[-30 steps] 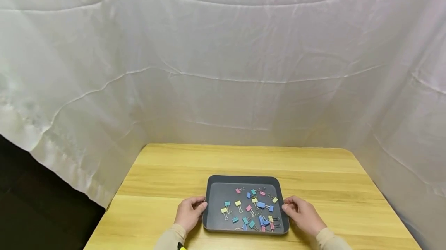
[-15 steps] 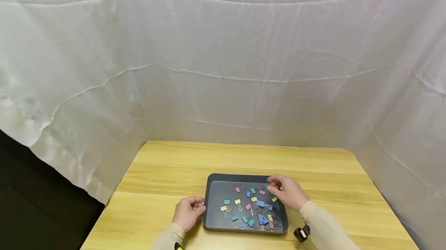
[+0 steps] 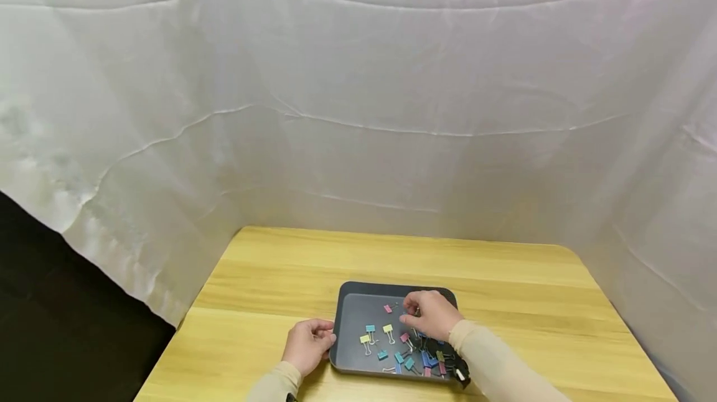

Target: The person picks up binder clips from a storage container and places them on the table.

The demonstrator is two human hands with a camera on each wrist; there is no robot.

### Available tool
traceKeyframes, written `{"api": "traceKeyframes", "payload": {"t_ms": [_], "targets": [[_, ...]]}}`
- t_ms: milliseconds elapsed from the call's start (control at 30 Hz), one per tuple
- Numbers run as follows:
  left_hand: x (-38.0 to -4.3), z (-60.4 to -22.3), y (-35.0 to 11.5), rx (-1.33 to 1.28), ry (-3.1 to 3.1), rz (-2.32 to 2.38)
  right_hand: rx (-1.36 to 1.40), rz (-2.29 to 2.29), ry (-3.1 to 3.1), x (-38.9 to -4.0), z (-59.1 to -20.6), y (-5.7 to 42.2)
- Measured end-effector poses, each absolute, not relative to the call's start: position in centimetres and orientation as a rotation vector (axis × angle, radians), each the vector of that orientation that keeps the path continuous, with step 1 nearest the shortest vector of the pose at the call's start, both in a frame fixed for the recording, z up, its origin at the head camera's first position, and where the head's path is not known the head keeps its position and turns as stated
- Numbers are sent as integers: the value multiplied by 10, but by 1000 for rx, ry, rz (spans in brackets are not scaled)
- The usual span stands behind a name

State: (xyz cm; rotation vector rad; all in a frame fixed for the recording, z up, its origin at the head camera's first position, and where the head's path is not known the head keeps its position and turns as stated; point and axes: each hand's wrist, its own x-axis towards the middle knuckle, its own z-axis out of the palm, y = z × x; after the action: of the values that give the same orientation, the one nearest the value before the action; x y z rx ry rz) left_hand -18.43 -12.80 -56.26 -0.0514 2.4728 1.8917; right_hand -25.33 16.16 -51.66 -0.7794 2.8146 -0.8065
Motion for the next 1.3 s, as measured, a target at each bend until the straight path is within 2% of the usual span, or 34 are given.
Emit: {"api": "traceKeyframes", "payload": {"t_ms": [333,900,1100,1300], "targets": [[-179,-565,-131,-78,2487,1884,-829,-614,2750,-249,-522,130],[-179,-562,-128,-89,2470,1915,-894,-234,2811,-259,-530,106],[-182,-564,-129,-81,2484,1895,-891,-229,2822,-265,-536,103],[-182,-566,-133,-77,2496,1880,-830,-407,2822,-267,-533,105]]}}
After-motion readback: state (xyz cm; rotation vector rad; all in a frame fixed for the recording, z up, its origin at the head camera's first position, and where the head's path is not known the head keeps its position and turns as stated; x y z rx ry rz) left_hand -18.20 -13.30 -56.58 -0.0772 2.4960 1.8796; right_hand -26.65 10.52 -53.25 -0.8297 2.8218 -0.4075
